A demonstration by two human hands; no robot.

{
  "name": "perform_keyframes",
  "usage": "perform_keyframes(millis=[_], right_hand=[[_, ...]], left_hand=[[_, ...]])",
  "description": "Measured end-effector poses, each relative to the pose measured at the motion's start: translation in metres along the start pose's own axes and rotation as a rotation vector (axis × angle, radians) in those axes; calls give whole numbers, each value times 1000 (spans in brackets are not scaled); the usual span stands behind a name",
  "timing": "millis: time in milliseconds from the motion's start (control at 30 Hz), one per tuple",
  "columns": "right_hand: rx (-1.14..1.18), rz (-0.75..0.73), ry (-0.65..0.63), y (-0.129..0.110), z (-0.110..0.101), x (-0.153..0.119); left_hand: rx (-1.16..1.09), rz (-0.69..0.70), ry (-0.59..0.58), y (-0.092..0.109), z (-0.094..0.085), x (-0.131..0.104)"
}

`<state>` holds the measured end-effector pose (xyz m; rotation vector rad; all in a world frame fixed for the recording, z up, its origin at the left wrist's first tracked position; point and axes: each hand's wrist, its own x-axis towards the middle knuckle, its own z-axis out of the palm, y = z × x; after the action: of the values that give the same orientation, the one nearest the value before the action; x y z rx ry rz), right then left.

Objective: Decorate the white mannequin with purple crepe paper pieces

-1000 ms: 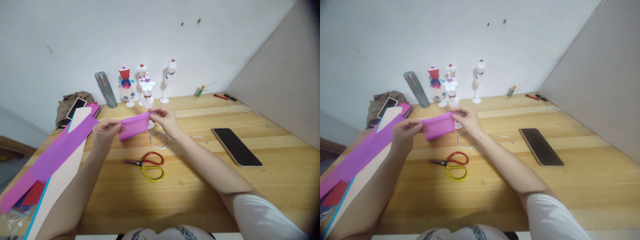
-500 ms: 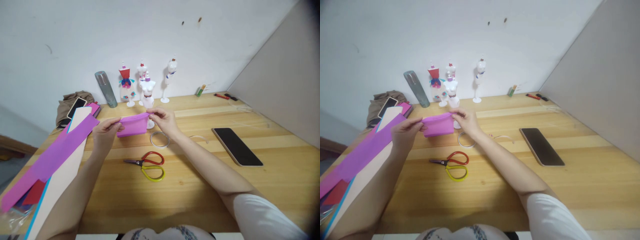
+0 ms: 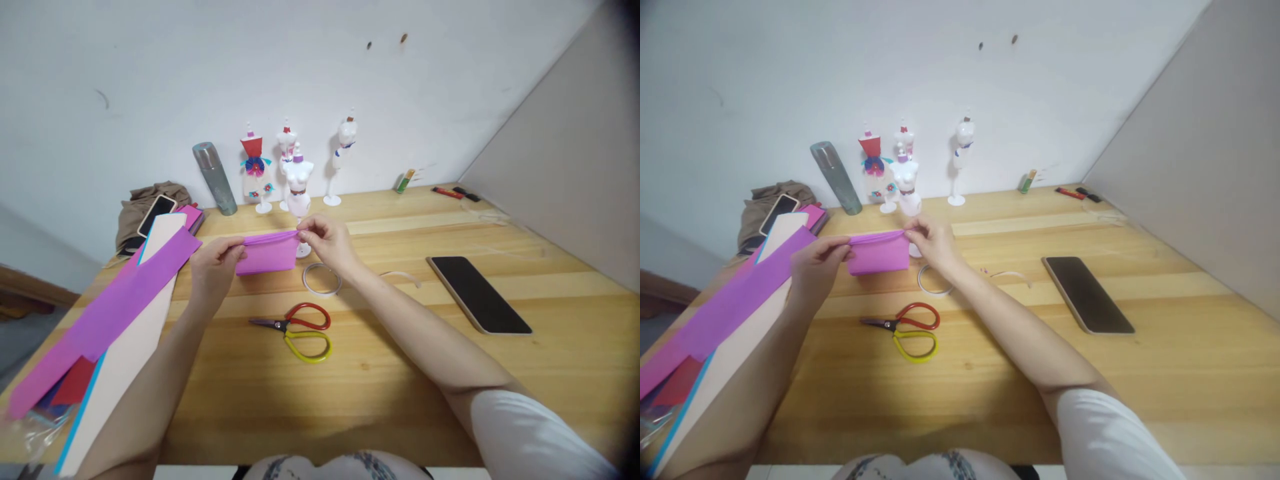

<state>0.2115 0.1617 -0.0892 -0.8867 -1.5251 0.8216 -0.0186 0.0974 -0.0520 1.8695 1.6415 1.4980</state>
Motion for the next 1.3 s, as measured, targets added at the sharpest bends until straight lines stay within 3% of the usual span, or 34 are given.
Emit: perform_keyframes(millis=[200, 367, 600, 1300], right_hand=[[222, 212, -75, -6, 4, -1], [356, 304, -94, -13, 3, -2], [342, 199, -6, -17, 0, -1], [370, 104, -6, -10, 1, -1]], left_hand=[[-114, -129, 9, 0, 6, -2], [-163, -135, 18, 0, 6, -1], [-286, -170, 24, -3, 2, 0], [-410, -240, -25, 0, 4, -1]])
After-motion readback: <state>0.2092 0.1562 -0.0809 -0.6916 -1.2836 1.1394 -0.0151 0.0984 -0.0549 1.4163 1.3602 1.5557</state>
